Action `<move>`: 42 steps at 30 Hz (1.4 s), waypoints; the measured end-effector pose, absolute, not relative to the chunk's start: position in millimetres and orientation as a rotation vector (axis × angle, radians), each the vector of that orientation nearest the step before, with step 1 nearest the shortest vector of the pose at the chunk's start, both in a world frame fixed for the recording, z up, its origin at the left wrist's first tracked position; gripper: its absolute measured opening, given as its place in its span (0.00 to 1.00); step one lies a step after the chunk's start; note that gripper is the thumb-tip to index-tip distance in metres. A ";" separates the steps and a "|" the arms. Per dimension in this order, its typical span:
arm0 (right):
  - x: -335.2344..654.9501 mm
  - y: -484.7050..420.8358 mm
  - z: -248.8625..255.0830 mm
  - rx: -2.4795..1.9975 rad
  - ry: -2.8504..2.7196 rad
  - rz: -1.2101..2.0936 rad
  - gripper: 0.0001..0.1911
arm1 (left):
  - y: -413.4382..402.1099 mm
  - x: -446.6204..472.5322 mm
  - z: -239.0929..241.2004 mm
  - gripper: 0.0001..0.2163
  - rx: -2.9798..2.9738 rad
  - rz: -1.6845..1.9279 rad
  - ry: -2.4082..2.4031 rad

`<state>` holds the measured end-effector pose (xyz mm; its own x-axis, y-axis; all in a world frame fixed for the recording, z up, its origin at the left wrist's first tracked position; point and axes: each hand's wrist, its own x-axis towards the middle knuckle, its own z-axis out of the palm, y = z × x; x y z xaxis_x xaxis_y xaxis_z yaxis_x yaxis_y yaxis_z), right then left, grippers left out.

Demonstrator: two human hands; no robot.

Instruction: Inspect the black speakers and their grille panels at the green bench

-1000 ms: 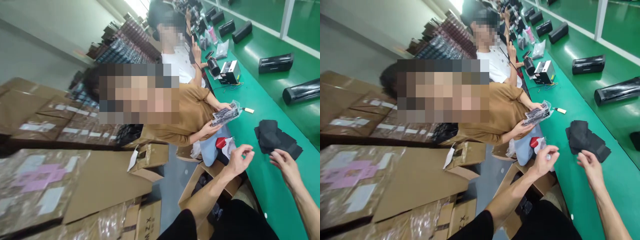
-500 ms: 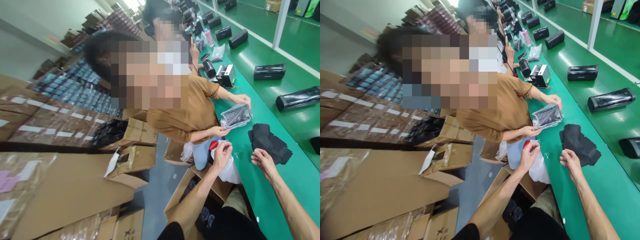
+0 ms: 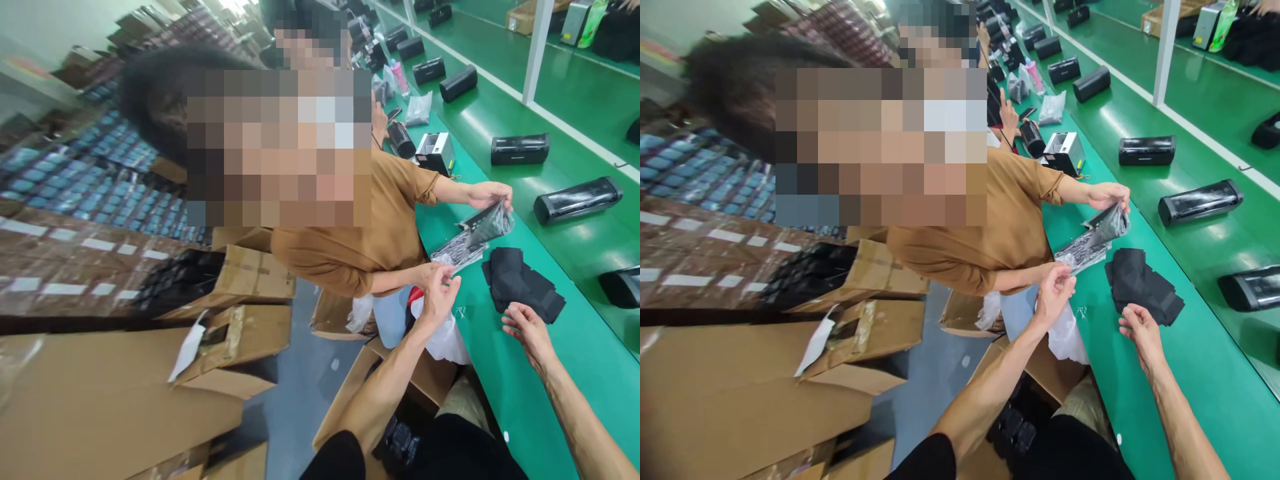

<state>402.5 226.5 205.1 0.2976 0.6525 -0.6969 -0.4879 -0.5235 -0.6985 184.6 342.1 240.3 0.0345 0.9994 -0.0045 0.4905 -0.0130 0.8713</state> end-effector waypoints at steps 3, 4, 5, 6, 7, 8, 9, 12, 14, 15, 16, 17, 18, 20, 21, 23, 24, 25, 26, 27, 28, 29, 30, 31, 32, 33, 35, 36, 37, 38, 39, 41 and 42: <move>412.1 240.9 212.2 -1.542 -0.163 1.397 0.31 | 364.7 202.1 248.0 0.20 1.818 0.902 1.489; 415.2 245.5 214.9 -1.532 -0.167 1.391 0.31 | 373.7 208.7 249.8 0.26 1.916 0.906 1.496; 417.8 249.4 217.5 -1.523 -0.170 1.388 0.31 | 383.3 215.1 251.0 0.31 2.007 0.903 1.519; 419.5 252.3 220.0 -1.513 -0.172 1.388 0.31 | 393.0 220.9 251.5 0.34 2.079 0.877 1.549; 420.4 254.1 222.3 -1.505 -0.172 1.391 0.31 | 402.2 225.6 251.5 0.34 2.123 0.831 1.574; 420.3 254.7 224.3 -1.497 -0.170 1.394 0.32 | 410.5 229.1 251.2 0.30 2.153 0.771 1.584; 419.6 254.2 226.1 -1.488 -0.166 1.398 0.32 | 416.8 231.3 251.2 0.23 2.175 0.709 1.577; 417.3 248.5 231.8 -1.455 -0.147 1.410 0.31 | 418.4 232.5 256.0 0.10 2.229 0.603 1.505; 419.7 243.0 237.8 -1.420 -0.123 1.404 0.32 | 402.9 232.2 264.9 0.08 2.266 0.579 1.434; 422.7 239.8 241.6 -1.399 -0.106 1.391 0.32 | 391.3 232.5 270.8 0.08 2.307 0.548 1.363; 426.8 236.1 245.8 -1.375 -0.087 1.373 0.32 | 378.3 233.4 277.1 0.08 2.367 0.502 1.263; 431.7 231.6 250.1 -1.352 -0.068 1.354 0.32 | 364.9 234.7 283.4 0.08 2.439 0.444 1.145; 436.9 226.1 254.1 -1.332 -0.050 1.344 0.32 | 351.9 236.7 289.4 0.09 2.519 0.378 1.014; 446.0 211.2 259.5 -1.314 -0.016 1.359 0.32 | 329.5 242.3 299.1 0.11 2.658 0.251 0.766; 449.2 201.7 260.5 -1.316 0.004 1.378 0.32 | 320.6 245.8 302.5 0.12 2.706 0.209 0.667; 452.2 178.8 259.0 -1.340 0.057 1.406 0.30 | 306.3 253.2 306.5 0.14 2.773 0.164 0.497; 452.3 165.9 257.0 -1.354 0.085 1.408 0.30 | 300.3 256.4 307.3 0.13 2.785 0.163 0.414; 451.7 152.5 254.4 -1.368 0.113 1.400 0.30 | 294.5 258.8 307.5 0.10 2.776 0.176 0.339; 450.9 138.9 251.5 -1.378 0.138 1.388 0.30 | 288.7 260.2 306.9 0.07 2.743 0.200 0.281; 450.0 125.4 248.6 -1.387 0.159 1.375 0.30 | 282.8 260.5 305.4 0.09 2.687 0.234 0.253; 449.2 112.5 245.7 -1.393 0.178 1.361 0.30 | 276.5 259.8 302.7 0.13 2.608 0.273 0.270; 448.5 100.4 242.9 -1.396 0.195 1.349 0.30 | 270.0 258.6 298.7 0.16 2.509 0.310 0.337; 447.6 89.5 240.0 -1.400 0.209 1.340 0.30 | 263.3 257.2 293.2 0.16 2.393 0.338 0.455; 446.5 80.0 237.1 -1.403 0.220 1.335 0.30 | 256.6 256.0 286.0 0.14 2.259 0.359 0.620; 444.8 71.9 233.9 -1.408 0.228 1.333 0.29 | 250.2 255.4 277.4 0.13 2.092 0.370 0.827; 442.6 65.3 230.6 -1.415 0.233 1.329 0.28 | 244.4 255.2 267.5 0.12 1.904 0.366 1.035; 436.9 55.7 223.3 -1.431 0.228 1.315 0.27 | 235.3 255.8 245.9 0.17 1.567 0.321 1.335; 434.1 52.2 219.8 -1.440 0.218 1.307 0.26 | 232.1 255.9 235.4 0.19 1.454 0.285 1.405; 431.9 49.0 216.6 -1.450 0.202 1.303 0.27 | 229.7 255.4 225.7 0.20 1.384 0.241 1.425; 430.6 46.1 213.9 -1.460 0.180 1.303 0.28 | 227.8 254.3 217.3 0.20 1.347 0.196 1.406; 430.5 43.1 211.7 -1.474 0.153 1.308 0.30 | 226.3 252.7 210.4 0.20 1.325 0.156 1.373; 432.9 37.4 208.8 -1.509 0.081 1.319 0.34 | 223.3 249.1 201.3 0.23 1.260 0.098 1.313; 434.6 34.9 207.8 -1.530 0.037 1.321 0.36 | 221.4 248.1 198.8 0.25 1.226 0.079 1.284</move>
<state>434.6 34.9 207.8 0.3862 0.5682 -0.7267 -0.6083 -0.4353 -0.6637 248.1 221.4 198.8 0.3686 0.6440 -0.6703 0.5575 0.4238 0.7138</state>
